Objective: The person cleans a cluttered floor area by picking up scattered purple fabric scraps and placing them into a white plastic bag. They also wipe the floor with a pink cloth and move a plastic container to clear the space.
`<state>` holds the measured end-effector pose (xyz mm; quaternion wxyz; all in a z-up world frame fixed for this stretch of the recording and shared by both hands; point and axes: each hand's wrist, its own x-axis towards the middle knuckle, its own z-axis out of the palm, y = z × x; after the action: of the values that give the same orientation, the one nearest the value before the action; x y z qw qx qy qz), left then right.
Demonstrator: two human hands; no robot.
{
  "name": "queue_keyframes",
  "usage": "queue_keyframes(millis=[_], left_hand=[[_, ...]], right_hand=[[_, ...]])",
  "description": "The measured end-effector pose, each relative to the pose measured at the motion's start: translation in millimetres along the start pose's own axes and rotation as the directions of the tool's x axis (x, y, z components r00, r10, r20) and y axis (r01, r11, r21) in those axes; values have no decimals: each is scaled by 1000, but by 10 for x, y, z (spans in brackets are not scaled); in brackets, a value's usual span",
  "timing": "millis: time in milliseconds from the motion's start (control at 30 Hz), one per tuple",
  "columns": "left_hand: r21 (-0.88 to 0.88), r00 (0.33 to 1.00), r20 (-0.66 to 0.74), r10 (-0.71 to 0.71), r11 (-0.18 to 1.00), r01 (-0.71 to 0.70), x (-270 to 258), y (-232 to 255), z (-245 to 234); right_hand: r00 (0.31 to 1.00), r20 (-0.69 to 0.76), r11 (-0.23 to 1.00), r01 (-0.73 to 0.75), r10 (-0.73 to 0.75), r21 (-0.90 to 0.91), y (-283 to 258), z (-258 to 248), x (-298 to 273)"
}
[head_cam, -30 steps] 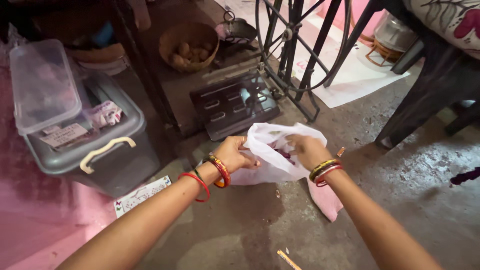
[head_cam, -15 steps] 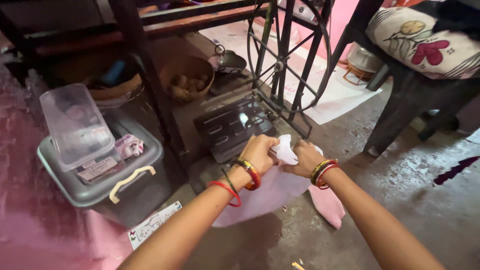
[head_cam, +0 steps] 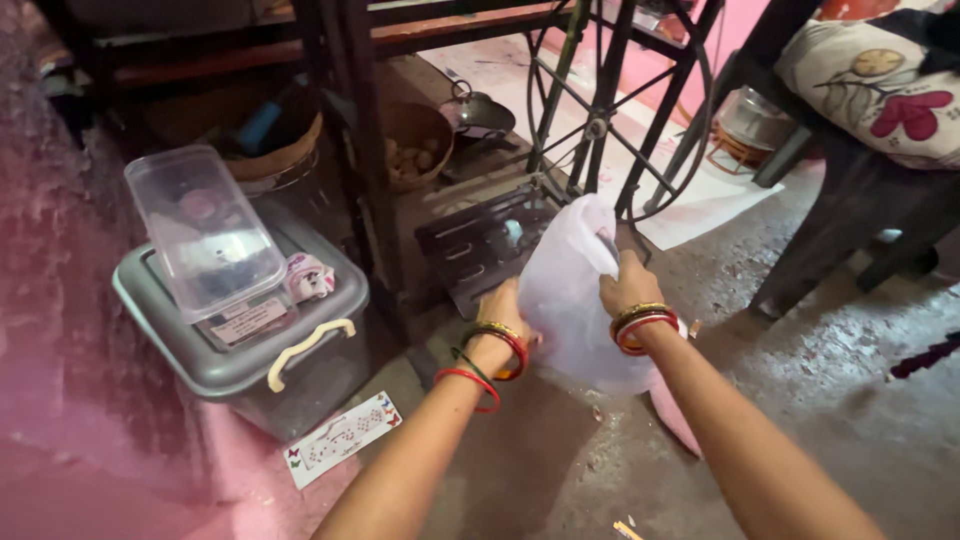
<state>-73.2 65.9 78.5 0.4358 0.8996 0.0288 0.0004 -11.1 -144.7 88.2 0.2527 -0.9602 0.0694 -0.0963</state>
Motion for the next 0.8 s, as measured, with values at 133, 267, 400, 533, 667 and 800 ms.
queue_keyframes(millis=[133, 267, 400, 533, 667, 800], left_hand=[[92, 998, 27, 53, 994, -55, 93, -294, 19], [-265, 986, 16, -164, 951, 163, 109, -359, -20], [-767, 991, 68, -112, 630, 124, 224, -478, -14], [-935, 988, 56, -143, 340, 102, 306, -529, -92], [-918, 971, -126, -202, 395, -37, 203, -465, -352], [-928, 942, -213, -260, 354, -112, 68, -393, -672]], right_hand=[[999, -6, 968, -44, 48, 246, -33, 338, -47], [999, 3, 966, 33, -35, 256, -91, 770, -125], [909, -253, 943, 323, -331, -77, -404, 624, -430], [913, -60, 873, 403, -403, 273, -864, 134, -617], [938, 107, 867, 257, -330, 426, -1210, -39, -852], [917, 249, 733, 65, -311, 677, -1475, 103, -921]])
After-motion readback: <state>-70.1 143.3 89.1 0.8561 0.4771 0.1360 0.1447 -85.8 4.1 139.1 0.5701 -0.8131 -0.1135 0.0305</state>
